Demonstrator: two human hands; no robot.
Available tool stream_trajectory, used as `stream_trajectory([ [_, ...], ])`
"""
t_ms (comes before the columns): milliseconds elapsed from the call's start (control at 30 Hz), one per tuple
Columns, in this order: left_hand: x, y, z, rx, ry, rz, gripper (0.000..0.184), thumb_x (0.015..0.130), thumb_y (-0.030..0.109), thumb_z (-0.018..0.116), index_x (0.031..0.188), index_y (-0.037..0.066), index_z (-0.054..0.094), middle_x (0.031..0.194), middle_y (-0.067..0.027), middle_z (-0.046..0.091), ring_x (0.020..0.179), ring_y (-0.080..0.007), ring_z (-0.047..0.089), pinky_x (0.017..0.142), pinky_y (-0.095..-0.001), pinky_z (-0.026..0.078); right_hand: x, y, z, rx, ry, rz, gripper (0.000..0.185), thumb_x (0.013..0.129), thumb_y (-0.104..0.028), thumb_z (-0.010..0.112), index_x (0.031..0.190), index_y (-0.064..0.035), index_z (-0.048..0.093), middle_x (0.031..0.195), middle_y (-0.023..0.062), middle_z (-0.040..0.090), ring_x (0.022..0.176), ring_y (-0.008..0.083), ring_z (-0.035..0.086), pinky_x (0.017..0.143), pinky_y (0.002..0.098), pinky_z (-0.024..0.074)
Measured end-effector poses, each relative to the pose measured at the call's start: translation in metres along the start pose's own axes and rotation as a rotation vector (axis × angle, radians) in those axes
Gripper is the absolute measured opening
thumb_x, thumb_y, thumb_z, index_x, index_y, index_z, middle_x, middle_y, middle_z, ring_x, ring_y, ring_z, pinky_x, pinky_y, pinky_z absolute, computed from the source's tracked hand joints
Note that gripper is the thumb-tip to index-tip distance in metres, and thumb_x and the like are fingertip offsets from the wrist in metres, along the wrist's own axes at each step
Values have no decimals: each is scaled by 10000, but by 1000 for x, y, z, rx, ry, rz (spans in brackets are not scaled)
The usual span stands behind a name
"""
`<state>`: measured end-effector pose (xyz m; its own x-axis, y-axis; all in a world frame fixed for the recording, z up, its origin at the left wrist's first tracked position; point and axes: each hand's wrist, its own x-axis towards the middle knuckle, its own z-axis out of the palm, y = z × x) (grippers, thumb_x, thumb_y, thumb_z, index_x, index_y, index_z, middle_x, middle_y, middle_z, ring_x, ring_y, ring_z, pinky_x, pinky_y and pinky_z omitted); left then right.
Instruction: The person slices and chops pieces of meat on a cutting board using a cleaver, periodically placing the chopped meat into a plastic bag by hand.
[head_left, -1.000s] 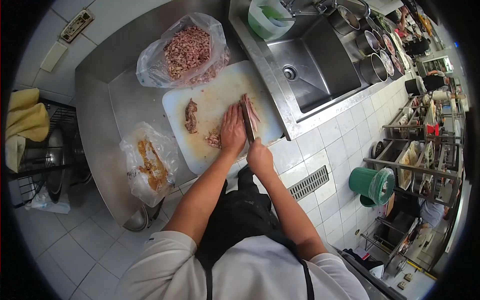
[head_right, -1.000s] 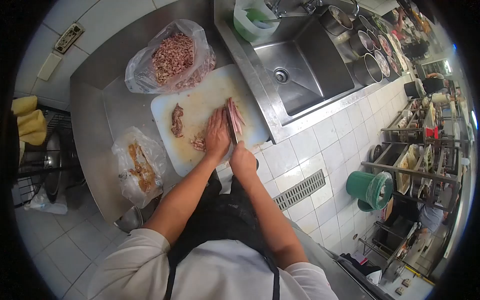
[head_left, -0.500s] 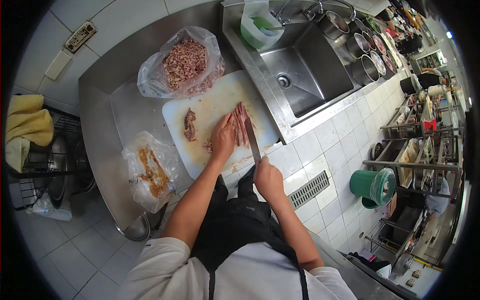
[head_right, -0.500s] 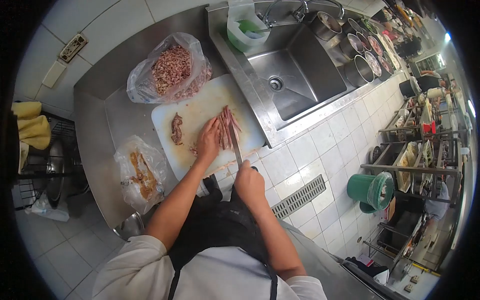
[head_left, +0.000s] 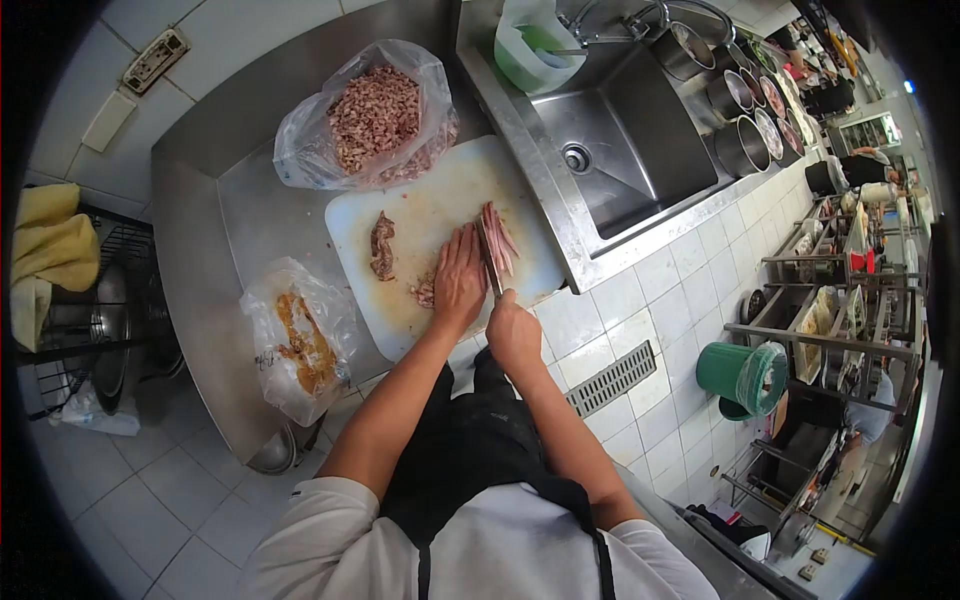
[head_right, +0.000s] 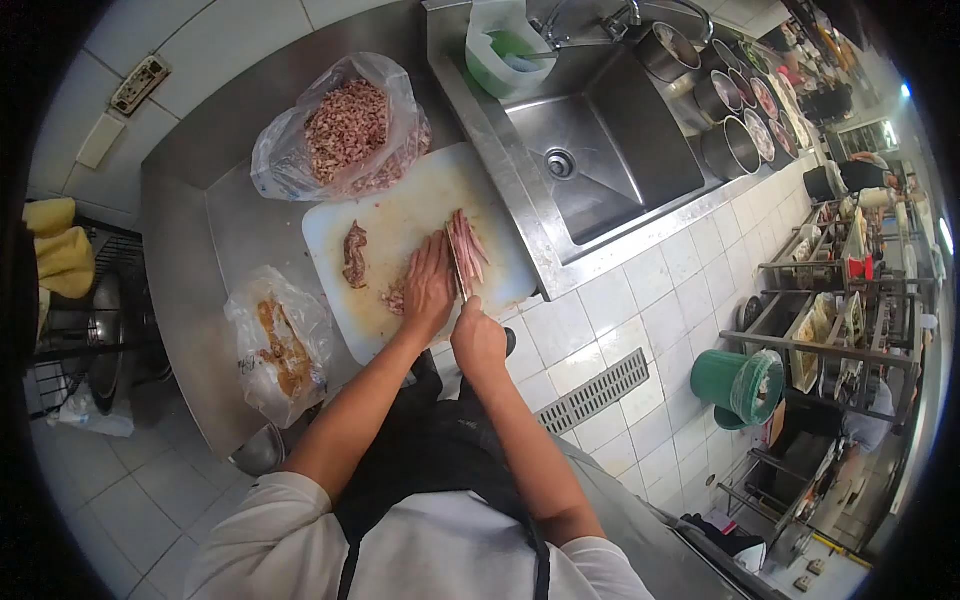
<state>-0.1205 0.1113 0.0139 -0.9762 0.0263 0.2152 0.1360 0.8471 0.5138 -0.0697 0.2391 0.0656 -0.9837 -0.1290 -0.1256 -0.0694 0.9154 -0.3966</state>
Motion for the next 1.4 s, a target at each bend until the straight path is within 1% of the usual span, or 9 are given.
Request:
stream_trajectory([
  [433,3,-7,13,72,-76,-18,604,979,171,518,1530,-63,438,1626,-237,399,1527,-400,351,1258,-538,264,16,-9,11,-45,-106,53,141,955,-69,521,1029,51,504,697,245,697,649,425,726,579,508,589],
  [567,0,-15,23,213,-79,31,599,984,194,502,1526,-57,454,1646,-197,390,1538,-365,343,1271,-498,255,51,-6,18,36,-32,22,182,949,-83,533,1043,71,505,716,256,697,669,444,723,599,524,592],
  [667,0,-7,8,94,-20,32,588,999,185,492,1535,-52,446,1637,-194,407,1537,-353,352,1277,-485,250,71,-8,23,96,52,-12,151,944,-80,544,1010,55,533,740,276,697,675,454,716,611,538,588],
  [767,1,-9,18,84,-16,-10,572,1021,174,488,1544,-51,430,1627,-201,420,1536,-352,353,1280,-480,244,30,9,19,119,-8,2,158,968,-104,554,1006,46,523,750,311,687,684,498,691,614,593,552],
  [867,1,-6,13,40,-22,-23,549,1045,169,472,1549,-46,427,1633,-201,413,1544,-349,339,1284,-484,232,-28,22,4,66,-102,54,136,950,-83,547,982,49,536,720,284,688,660,464,706,606,557,571],
  [967,1,-12,7,27,42,42,518,1043,142,489,1517,-64,458,1579,-218,475,1488,-371,417,1250,-481,296,-58,22,-22,23,-165,61,127,963,-84,534,967,43,532,713,281,685,669,473,703,605,562,566],
  [1067,8,-21,-6,-150,91,-59,465,1005,98,565,1445,-51,546,1467,-197,579,1346,-383,542,1156,-468,412,-55,10,-56,14,-201,56,125,970,-92,536,956,32,528,717,281,686,665,475,700,593,565,560],
  [1200,11,-33,-15,-231,83,-75,370,916,64,699,1279,-8,694,1307,-131,662,1161,-356,617,1008,-440,511,-35,-3,-46,61,-52,19,130,986,-102,534,955,24,522,700,272,685,640,461,699,578,557,557],
  [1400,13,-25,-23,-135,38,-4,391,898,58,699,1285,3,702,1308,-132,665,1111,-350,626,990,-440,522,-1,-7,-5,44,-10,-2,103,986,-87,529,958,12,518,673,251,683,625,431,711,570,528,569],
])
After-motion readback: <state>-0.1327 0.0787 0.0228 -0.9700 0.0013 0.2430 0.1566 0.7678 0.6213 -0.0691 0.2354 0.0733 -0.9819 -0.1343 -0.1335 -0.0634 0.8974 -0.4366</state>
